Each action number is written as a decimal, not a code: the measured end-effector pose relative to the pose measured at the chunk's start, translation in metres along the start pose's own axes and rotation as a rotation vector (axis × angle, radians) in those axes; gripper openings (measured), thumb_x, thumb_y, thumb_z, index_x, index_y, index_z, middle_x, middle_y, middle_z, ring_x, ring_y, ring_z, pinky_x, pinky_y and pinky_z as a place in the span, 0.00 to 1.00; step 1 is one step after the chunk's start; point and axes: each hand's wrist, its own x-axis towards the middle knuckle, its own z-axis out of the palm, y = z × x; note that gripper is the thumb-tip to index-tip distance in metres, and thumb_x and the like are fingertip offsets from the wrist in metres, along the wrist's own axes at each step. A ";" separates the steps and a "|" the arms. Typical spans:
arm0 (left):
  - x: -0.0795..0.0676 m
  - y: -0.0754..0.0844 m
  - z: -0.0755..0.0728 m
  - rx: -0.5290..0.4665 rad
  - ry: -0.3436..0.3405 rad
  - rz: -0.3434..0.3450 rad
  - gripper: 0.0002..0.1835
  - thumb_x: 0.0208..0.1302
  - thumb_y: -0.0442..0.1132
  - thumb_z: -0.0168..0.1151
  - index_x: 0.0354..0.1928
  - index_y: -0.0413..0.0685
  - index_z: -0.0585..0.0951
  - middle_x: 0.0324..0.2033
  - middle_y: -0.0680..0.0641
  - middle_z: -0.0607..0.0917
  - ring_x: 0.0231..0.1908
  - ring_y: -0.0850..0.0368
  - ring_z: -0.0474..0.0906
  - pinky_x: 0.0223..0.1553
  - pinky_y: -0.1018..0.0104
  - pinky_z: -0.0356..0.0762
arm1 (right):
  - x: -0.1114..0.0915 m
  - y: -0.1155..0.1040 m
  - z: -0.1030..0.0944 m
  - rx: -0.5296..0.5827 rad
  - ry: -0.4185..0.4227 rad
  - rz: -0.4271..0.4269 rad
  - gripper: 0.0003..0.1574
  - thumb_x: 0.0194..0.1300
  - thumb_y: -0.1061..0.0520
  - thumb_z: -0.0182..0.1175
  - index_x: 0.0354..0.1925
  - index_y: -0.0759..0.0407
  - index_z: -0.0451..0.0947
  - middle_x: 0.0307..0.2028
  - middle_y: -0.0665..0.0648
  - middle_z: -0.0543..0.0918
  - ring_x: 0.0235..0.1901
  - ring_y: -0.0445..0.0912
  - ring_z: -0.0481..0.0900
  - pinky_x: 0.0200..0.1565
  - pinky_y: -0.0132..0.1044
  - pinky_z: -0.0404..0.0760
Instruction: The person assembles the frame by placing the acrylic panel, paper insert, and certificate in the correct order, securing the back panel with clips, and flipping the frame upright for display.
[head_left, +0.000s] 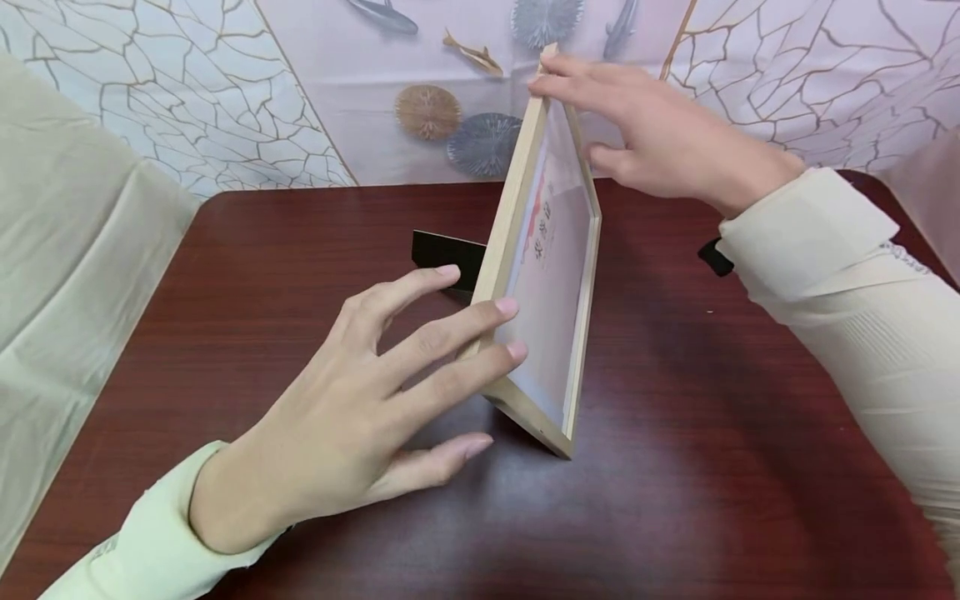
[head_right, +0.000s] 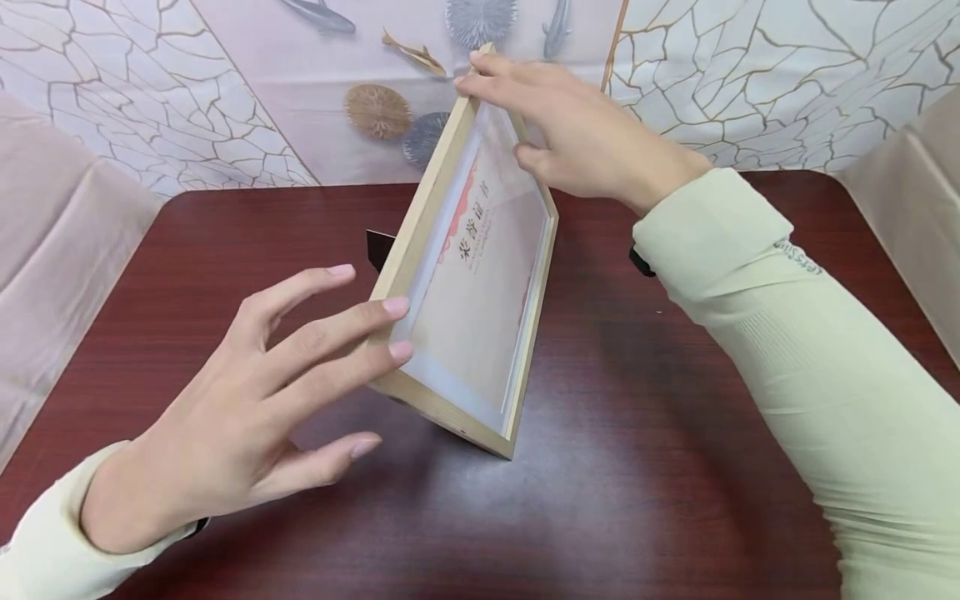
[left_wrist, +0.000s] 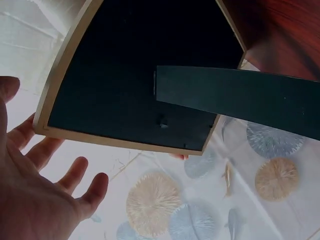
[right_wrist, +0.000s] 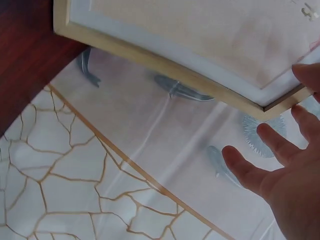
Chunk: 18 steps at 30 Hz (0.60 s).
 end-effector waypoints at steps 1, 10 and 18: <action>-0.001 0.001 0.001 0.026 0.003 0.004 0.24 0.76 0.52 0.59 0.65 0.49 0.81 0.66 0.45 0.81 0.69 0.31 0.68 0.61 0.36 0.74 | 0.001 0.001 0.000 -0.010 -0.009 0.006 0.48 0.65 0.74 0.56 0.80 0.54 0.62 0.83 0.58 0.57 0.81 0.61 0.56 0.80 0.60 0.54; -0.007 -0.006 0.001 0.203 0.053 0.015 0.26 0.69 0.53 0.65 0.63 0.48 0.83 0.61 0.47 0.85 0.65 0.30 0.73 0.56 0.38 0.75 | -0.013 0.008 -0.002 -0.111 -0.013 0.070 0.51 0.63 0.73 0.54 0.81 0.50 0.59 0.83 0.58 0.57 0.82 0.64 0.51 0.81 0.63 0.50; -0.019 -0.021 -0.001 0.292 0.054 -0.121 0.35 0.61 0.59 0.69 0.68 0.52 0.80 0.66 0.48 0.83 0.66 0.31 0.70 0.56 0.33 0.70 | -0.039 0.017 -0.006 -0.118 -0.026 0.149 0.50 0.69 0.67 0.55 0.83 0.48 0.53 0.85 0.57 0.49 0.84 0.65 0.37 0.77 0.75 0.38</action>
